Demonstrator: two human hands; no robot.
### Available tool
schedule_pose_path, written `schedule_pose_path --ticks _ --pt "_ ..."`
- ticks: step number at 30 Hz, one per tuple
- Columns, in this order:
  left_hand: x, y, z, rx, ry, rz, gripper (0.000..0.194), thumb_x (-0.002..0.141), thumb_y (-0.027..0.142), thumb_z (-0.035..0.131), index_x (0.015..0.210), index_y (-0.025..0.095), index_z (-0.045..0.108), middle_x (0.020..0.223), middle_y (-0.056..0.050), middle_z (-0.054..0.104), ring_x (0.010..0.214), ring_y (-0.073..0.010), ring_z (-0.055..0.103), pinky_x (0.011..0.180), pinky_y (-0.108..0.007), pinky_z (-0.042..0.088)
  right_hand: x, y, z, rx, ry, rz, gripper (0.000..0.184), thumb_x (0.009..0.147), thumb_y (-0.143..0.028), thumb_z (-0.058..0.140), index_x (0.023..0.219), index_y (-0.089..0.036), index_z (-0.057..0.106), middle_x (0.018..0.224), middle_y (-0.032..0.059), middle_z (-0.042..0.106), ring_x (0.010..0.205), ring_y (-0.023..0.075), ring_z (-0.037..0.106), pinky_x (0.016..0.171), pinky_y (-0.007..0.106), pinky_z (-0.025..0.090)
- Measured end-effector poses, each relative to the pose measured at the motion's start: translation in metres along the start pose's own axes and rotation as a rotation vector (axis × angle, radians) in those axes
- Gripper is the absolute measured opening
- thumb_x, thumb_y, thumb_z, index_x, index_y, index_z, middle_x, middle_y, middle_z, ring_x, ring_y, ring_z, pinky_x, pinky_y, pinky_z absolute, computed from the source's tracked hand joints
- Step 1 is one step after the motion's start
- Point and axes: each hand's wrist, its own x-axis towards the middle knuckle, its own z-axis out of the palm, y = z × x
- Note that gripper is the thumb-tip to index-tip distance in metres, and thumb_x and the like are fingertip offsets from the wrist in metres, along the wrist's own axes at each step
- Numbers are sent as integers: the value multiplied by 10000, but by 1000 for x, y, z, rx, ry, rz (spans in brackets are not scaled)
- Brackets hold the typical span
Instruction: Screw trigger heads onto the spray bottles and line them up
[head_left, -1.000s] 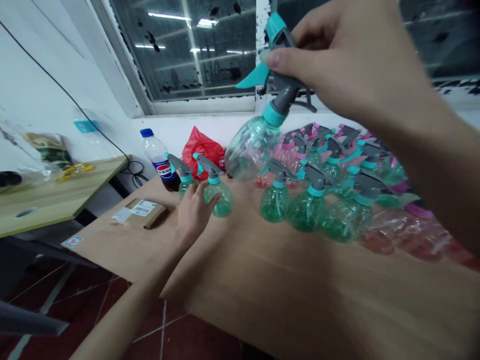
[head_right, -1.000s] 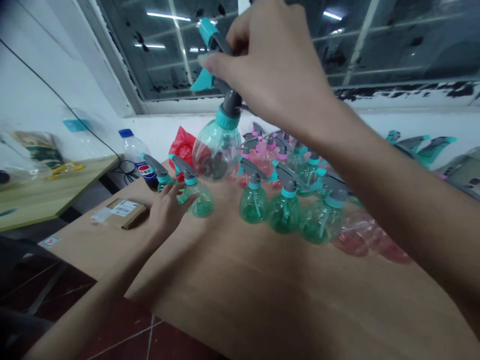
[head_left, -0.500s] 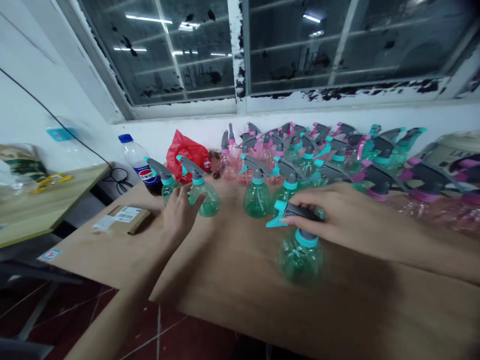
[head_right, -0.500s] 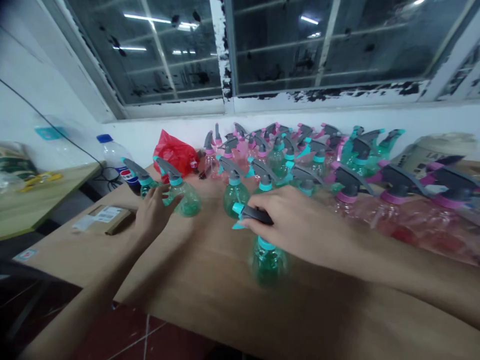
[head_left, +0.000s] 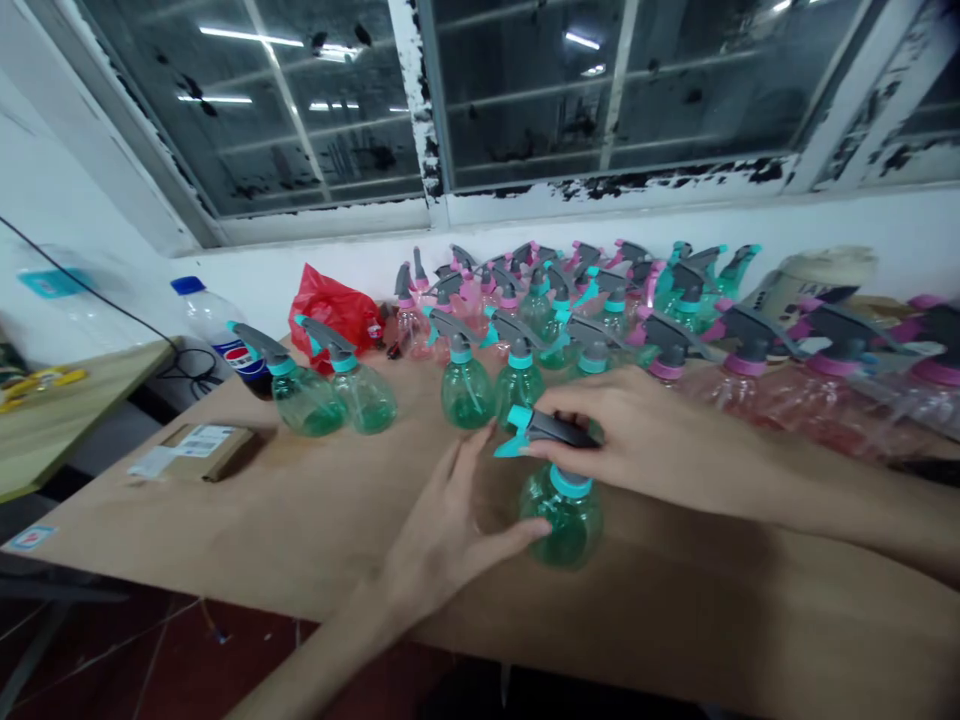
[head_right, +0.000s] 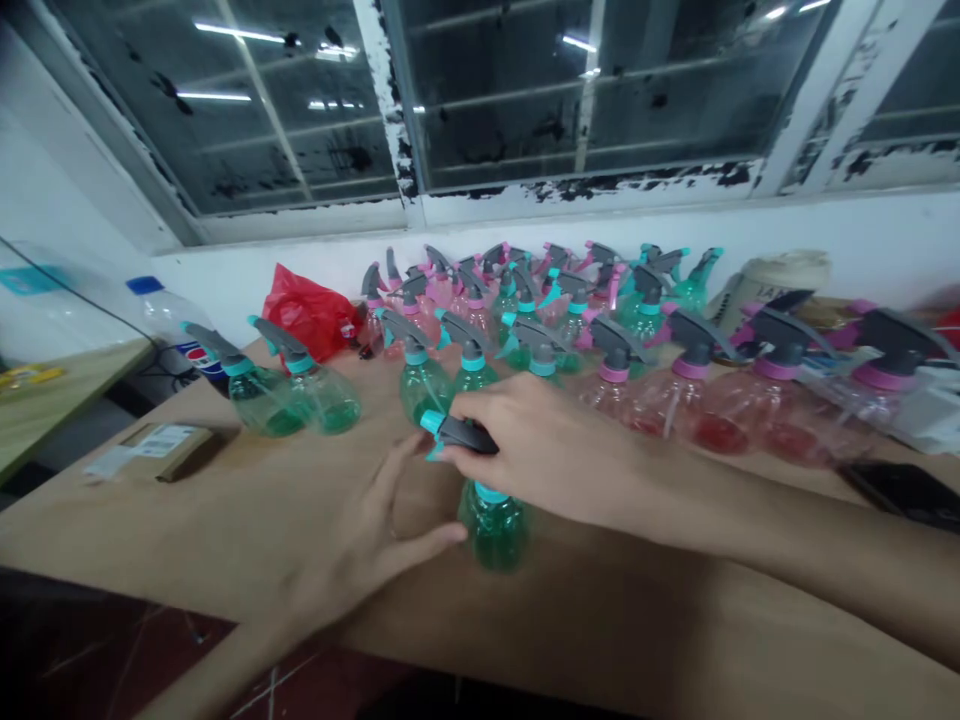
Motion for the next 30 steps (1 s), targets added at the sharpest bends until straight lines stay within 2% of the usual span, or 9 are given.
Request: schedule_pose_path --ticks 5,8,11,15,19,22,26,28,30 --pt "2 27 36 -146 -81 -34 1136 603 549 782 1453 304 69 1362 -134 434 1226 -383 440 961 -563 400 -23 9 -9 -9 11 36 242 856 -335 546 653 -204 536 627 -21 559 600 132 515 558 286 336" --pt "6 41 52 -210 -100 -46 1114 628 472 795 1446 296 60 1309 -139 488 1192 -378 480 933 -573 419 -39 18 -16 31 6 35 245 872 -385 532 714 -208 592 676 -11 607 639 144 548 605 295 372" --pt "10 55 65 -260 -102 -19 1075 658 400 789 1442 277 63 1249 -136 538 1154 -359 520 931 -566 426 -60 35 -23 162 -37 27 274 815 -494 579 896 -241 644 858 8 677 818 189 615 713 322 439" --pt "17 67 78 -318 -138 -5 1078 645 394 801 1441 283 83 1234 -120 559 1153 -341 524 949 -552 422 -98 75 -25 379 -92 77 744 618 -503 760 1287 -356 471 1291 34 566 1172 282 527 930 426 452" --pt "27 77 91 -347 -192 -17 1131 632 371 817 1453 311 42 1229 -94 573 1169 -333 515 960 -542 420 -132 110 -8 515 -43 143 893 583 -472 795 1362 -362 372 1418 56 446 1288 305 420 1048 492 361" --pt "33 85 102 -374 -241 -2 1197 650 372 811 1459 320 -70 1224 -87 576 1162 -326 522 957 -543 425 -140 117 7 571 49 143 930 591 -441 804 1382 -353 323 1461 61 376 1321 277 376 1078 471 326" --pt "39 96 116 -410 -280 11 1258 658 341 812 1443 321 -171 1227 -89 578 1157 -332 529 929 -544 454 -133 107 15 650 231 46 719 715 -375 728 1343 -340 381 1437 48 389 1339 233 340 1094 429 298" --pt "42 100 120 -402 -277 -2 1270 645 341 820 1447 315 -165 1228 -98 579 1150 -347 533 920 -559 457 -128 101 16 690 301 43 523 758 -334 684 1244 -326 491 1342 42 486 1268 226 431 1046 402 371" --pt "44 103 122 -387 -271 -19 1273 633 375 825 1453 311 -147 1263 -112 556 1169 -363 516 937 -580 435 -125 97 17 693 347 90 317 785 -301 647 1095 -313 578 1146 29 601 1082 215 568 911 367 479"
